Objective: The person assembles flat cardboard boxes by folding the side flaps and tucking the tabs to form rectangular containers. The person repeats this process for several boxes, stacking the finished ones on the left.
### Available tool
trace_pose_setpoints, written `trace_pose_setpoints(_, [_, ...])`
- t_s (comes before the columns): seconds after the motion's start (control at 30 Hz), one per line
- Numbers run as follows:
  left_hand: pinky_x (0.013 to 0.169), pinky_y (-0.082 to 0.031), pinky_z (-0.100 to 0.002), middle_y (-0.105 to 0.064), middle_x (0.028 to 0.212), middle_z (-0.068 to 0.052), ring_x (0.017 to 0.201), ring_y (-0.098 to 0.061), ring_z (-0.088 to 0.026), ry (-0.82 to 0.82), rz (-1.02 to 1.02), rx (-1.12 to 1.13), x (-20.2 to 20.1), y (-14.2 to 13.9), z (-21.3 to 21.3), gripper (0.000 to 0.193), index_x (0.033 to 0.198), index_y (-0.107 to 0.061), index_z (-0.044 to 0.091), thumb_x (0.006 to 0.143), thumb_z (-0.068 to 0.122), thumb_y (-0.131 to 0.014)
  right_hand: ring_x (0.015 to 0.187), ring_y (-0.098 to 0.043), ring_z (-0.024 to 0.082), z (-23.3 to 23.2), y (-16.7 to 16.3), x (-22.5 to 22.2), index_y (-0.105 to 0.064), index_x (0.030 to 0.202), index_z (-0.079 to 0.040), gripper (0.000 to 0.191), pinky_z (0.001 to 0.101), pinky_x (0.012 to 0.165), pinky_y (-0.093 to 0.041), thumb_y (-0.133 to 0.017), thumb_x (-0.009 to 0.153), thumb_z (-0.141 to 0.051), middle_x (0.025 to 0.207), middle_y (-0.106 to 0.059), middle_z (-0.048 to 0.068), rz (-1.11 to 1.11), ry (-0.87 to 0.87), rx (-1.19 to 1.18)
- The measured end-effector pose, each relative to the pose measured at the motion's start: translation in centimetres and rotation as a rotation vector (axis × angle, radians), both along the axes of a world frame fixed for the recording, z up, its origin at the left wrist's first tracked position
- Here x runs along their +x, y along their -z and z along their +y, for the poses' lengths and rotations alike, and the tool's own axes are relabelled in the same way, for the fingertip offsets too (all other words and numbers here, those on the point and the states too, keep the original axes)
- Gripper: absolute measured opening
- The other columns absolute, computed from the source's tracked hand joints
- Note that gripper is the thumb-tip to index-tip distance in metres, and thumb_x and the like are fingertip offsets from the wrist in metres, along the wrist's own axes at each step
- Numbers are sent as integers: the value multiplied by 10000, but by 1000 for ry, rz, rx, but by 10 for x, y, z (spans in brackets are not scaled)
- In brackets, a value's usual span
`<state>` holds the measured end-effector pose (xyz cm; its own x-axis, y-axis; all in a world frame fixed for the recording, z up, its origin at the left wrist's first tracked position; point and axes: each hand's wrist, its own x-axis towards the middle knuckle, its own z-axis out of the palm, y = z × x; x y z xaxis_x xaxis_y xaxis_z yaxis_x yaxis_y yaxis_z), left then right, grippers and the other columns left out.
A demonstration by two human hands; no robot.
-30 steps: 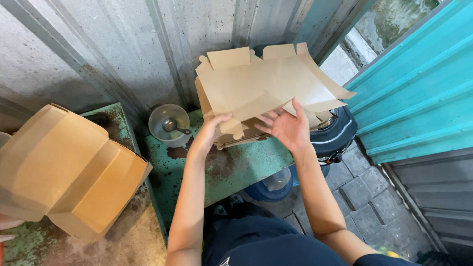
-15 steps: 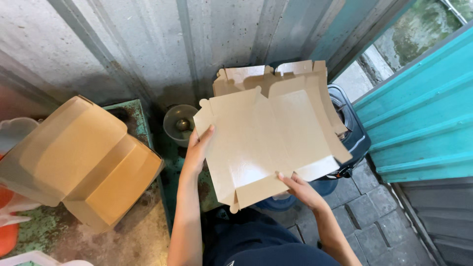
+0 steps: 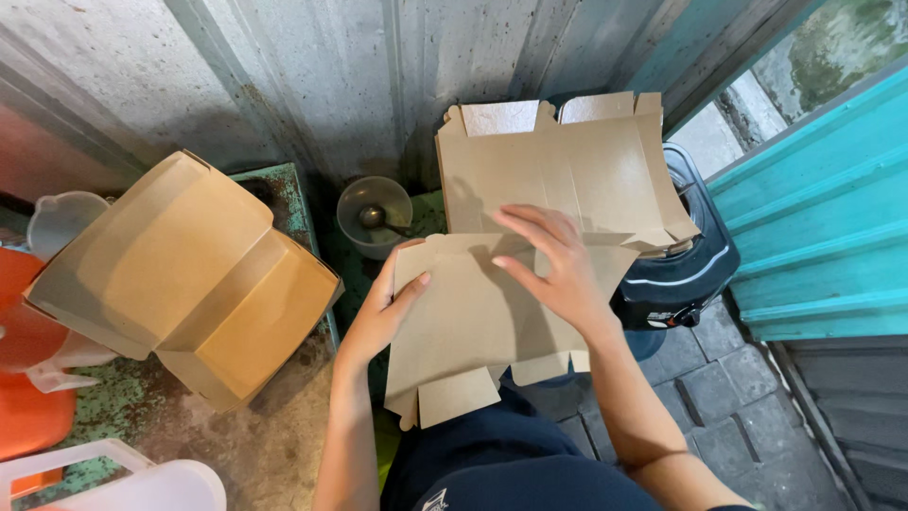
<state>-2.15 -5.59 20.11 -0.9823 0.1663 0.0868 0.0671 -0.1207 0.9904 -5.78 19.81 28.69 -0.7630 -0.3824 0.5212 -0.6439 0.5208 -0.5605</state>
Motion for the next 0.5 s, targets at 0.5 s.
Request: trace_pose_setpoints(0.5, [820, -566, -431, -665, 1337, -75, 1106, -679, -347, -113, 321, -655, 32, -18, -3, 679, 1449, -512, 252, 850, -60, -582, 878, -673, 210, -55, 73, 47, -795, 1037, -98, 282, 361, 771, -515, -762, 777, 6, 983, -751, 22, 377, 166, 23])
